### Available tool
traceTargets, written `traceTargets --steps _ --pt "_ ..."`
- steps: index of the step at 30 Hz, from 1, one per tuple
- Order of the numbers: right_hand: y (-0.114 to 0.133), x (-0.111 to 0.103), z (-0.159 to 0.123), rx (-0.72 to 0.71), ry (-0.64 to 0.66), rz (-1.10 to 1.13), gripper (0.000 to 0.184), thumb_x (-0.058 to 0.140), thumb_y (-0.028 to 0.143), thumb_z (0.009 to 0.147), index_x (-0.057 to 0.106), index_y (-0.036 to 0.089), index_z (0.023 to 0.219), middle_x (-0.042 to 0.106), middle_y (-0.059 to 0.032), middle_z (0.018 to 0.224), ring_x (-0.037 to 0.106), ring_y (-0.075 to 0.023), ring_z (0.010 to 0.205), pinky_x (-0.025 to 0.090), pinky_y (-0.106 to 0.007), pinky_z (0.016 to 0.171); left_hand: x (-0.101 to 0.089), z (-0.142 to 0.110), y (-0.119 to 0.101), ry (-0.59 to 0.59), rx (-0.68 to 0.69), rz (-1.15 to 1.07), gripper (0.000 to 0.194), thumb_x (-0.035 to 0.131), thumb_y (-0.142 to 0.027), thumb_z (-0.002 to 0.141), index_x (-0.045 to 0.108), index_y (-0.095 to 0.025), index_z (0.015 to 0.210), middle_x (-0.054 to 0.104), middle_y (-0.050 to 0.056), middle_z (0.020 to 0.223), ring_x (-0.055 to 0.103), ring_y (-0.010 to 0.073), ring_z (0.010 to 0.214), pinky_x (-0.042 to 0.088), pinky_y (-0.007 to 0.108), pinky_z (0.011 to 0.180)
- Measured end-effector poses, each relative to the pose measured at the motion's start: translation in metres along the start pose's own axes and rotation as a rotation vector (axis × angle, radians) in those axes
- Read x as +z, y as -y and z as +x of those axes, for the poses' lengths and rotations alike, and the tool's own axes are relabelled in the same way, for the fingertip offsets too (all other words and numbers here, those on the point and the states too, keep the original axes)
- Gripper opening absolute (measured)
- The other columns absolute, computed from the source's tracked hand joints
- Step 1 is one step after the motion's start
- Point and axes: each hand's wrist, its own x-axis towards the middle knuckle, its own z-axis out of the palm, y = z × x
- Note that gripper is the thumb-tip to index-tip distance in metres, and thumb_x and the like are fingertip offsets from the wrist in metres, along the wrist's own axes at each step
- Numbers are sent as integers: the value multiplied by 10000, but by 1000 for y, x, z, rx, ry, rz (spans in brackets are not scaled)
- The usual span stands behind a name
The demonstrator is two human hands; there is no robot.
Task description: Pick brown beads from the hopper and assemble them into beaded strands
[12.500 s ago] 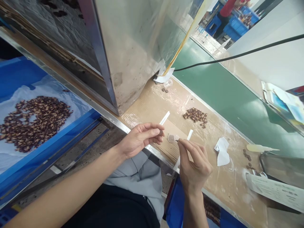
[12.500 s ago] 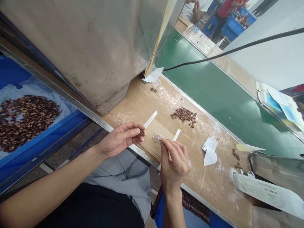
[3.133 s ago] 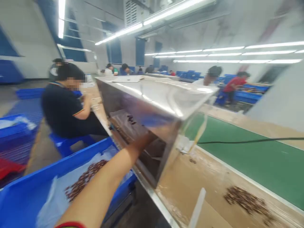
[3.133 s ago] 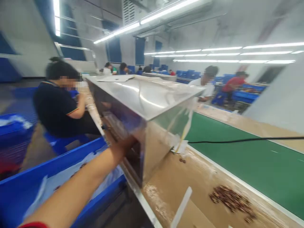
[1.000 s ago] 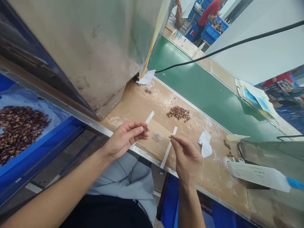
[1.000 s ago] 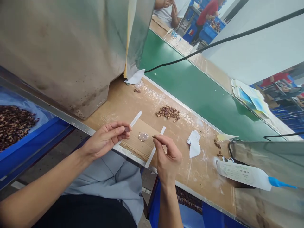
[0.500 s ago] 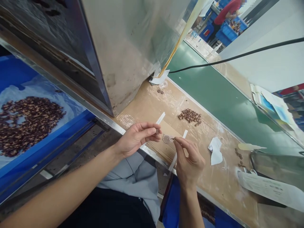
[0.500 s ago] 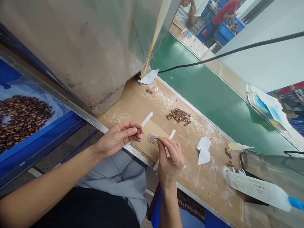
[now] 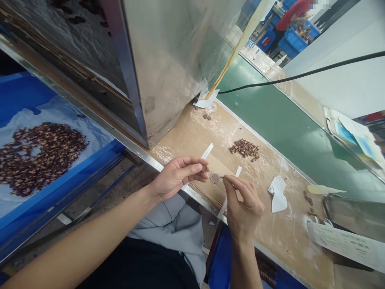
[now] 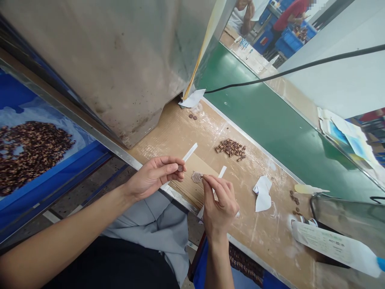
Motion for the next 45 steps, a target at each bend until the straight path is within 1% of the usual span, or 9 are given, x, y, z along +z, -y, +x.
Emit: traceTargets --steps 6,18,21,24,26,30,35,40,45 --pt "3 1 0 17 -2 23 103 836 300 1182 937 309 1203 908 -52 1105 824 -293 995 649 -448 930 1 0 -1 8 -4 17 279 1038 -347 985 961 -164 1182 920 97 1072 876 195 966 708 345 1036" --pt "6 0 0 10 -19 36 92 845 275 1174 931 306 1186 907 -44 1099 824 -281 989 650 -440 931 3 -1 -3 -13 -8 2 281 1061 -323 960 960 -175 1176 911 75 1104 864 170 951 710 312 1009" --pt "13 -4 -1 145 -76 109 70 886 345 1149 940 302 1157 911 -55 1103 847 -298 1010 667 -454 948 5 -4 -2 -16 -30 47 244 1039 -326 982 961 -178 1160 912 84 1087 865 183 953 708 326 1015" --pt "17 -7 -2 329 -135 203 162 918 434 1117 941 278 1157 912 -80 1125 867 -319 1033 690 -468 962 6 -10 2 -14 -54 83 223 1012 -348 1007 963 -183 1150 921 102 1124 866 193 966 710 329 1017" --pt "17 -7 -3 364 -144 226 193 920 456 1110 938 272 1165 912 -85 1143 867 -318 1051 689 -462 971 7 -14 6 -23 -66 95 231 996 -366 1024 965 -186 1165 924 109 1127 868 196 973 714 324 1019" --pt "12 -7 -5 315 -93 204 155 901 427 1125 935 281 1164 908 -73 1142 859 -302 1054 674 -442 961 9 -19 10 -28 -95 86 245 1019 -373 1005 971 -192 1163 917 94 1040 869 189 957 718 301 1000" --pt "11 -6 -7 241 -56 139 122 857 378 1159 936 285 1148 904 -77 1139 858 -295 1053 688 -427 924 13 -19 9 -55 -105 53 267 1040 -351 987 968 -184 1183 907 87 1043 863 178 953 719 286 976" --pt "16 -7 -5 175 -199 149 54 887 324 1133 918 282 1147 904 -71 1109 870 -311 1026 710 -471 952 15 -18 12 -52 -122 25 248 1036 -312 991 961 -173 1182 917 103 1174 862 176 992 716 293 998" --pt "16 -7 -4 218 -108 168 98 853 338 1158 933 286 1137 904 -72 1127 863 -294 1026 698 -433 926 18 -18 15 -32 -143 -33 259 1047 -324 987 963 -174 1181 915 86 1121 856 152 946 717 246 945"
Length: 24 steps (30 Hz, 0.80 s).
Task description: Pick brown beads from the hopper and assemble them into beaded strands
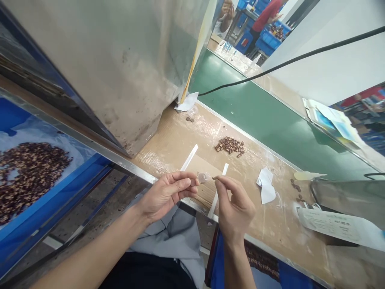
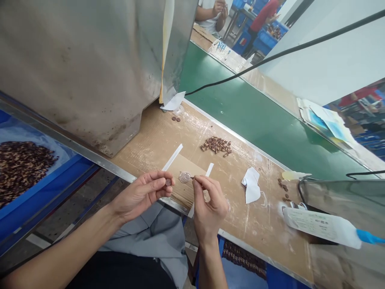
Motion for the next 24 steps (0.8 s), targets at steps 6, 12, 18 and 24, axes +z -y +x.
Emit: traceTargets --steps 6,12,18,24 --pt "8 -3 -7 192 -80 216 102 930 367 1090 939 274 1131 905 -78 1112 863 -296 1033 718 -434 943 7 -1 2 19 -31 -45 263 1067 -327 971 966 -149 1136 912 82 1149 860 129 951 721 197 943" --pt "20 -2 -12 321 -49 512 100 961 341 1056 938 282 1134 895 -62 1078 841 -235 916 711 -354 854 13 0 9 44 -85 -117 246 1105 -297 921 961 -144 1048 917 71 1073 883 133 900 737 180 860" --pt "34 5 -13 380 40 794 79 968 358 1077 948 322 1145 893 -43 1095 799 -170 796 707 -304 784 24 -1 16 14 -99 -167 304 1170 -312 826 964 -147 977 937 75 969 888 132 828 726 160 802" --pt "41 10 -15 473 20 898 133 1050 388 1013 974 307 1086 898 -42 1063 833 -171 892 713 -252 836 32 -2 19 -14 -74 -208 291 1182 -285 798 960 -151 931 932 70 915 882 136 782 711 158 747"
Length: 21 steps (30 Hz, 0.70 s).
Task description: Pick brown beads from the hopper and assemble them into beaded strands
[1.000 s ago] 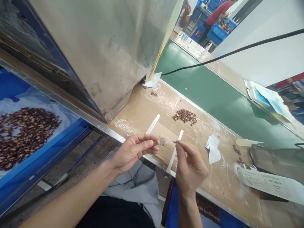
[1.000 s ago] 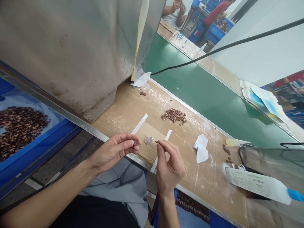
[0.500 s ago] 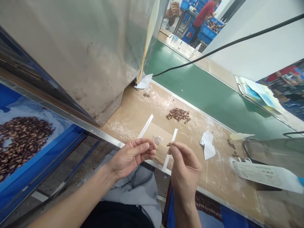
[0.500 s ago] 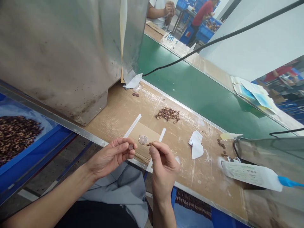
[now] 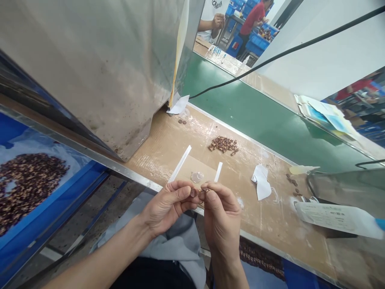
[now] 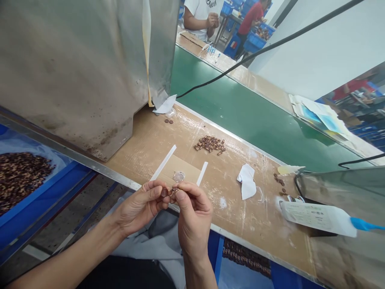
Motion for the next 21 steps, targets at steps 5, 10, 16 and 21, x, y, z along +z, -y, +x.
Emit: traceTargets --steps 5,10,16,21 --pt "-3 -2 -1 -28 9 -41 131 1048 384 1015 973 308 1091 902 -49 1083 856 -206 984 724 -276 870 2 -1 1 -14 2 3 304 1182 -291 802 957 -138 937 928 75 878 885 133 762 714 149 754" --pt "-4 -5 -1 -56 46 -72 86 1016 358 1052 967 318 1110 899 -36 1098 860 -200 1034 723 -275 935 3 -1 1 -22 12 -8 292 1183 -280 799 957 -149 931 934 75 884 904 141 783 725 147 766" --pt "-4 -10 0 -80 83 -140 43 974 332 1088 958 326 1128 883 -28 1120 842 -201 1078 708 -286 980 4 -2 2 -32 11 -10 297 1186 -274 796 954 -153 937 935 67 885 906 137 780 729 147 769" --pt "-4 -11 1 -97 93 -186 19 954 315 1097 955 309 1115 873 -45 1107 832 -231 1086 701 -338 985 5 -4 1 -47 2 -9 320 1198 -289 771 949 -155 922 929 59 873 901 137 770 726 150 747"
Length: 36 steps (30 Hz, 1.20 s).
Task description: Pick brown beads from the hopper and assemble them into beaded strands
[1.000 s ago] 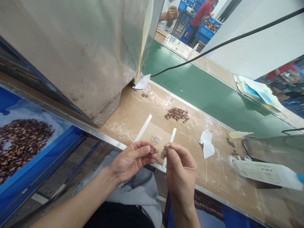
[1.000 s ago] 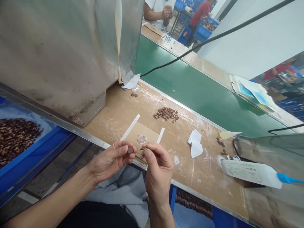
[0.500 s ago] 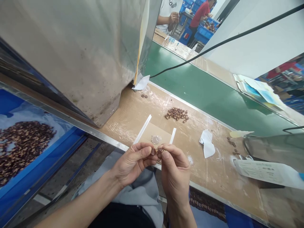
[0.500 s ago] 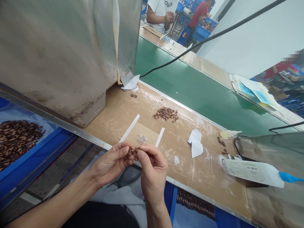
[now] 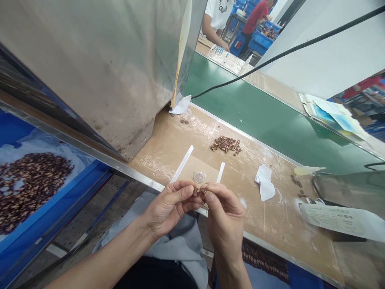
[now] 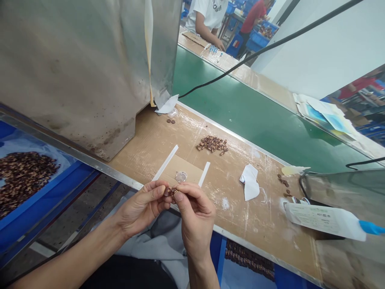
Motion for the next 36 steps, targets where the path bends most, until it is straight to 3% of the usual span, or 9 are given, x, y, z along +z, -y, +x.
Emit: traceTargets --steps 19,36 --pt "5 -1 0 -86 16 -145 42 922 289 1114 949 315 1095 889 -48 1113 842 -242 1084 695 -352 971 -3 -1 1 -31 7 5 337 1195 -278 773 952 -134 955 939 85 913 907 151 775 737 163 761" --pt "11 -3 -3 -201 21 -299 145 873 203 1134 945 329 1142 894 -54 1163 859 -260 1116 718 -405 1009 18 -14 -7 -141 3 32 396 1223 -294 713 948 -131 947 925 59 873 890 142 749 742 178 770"
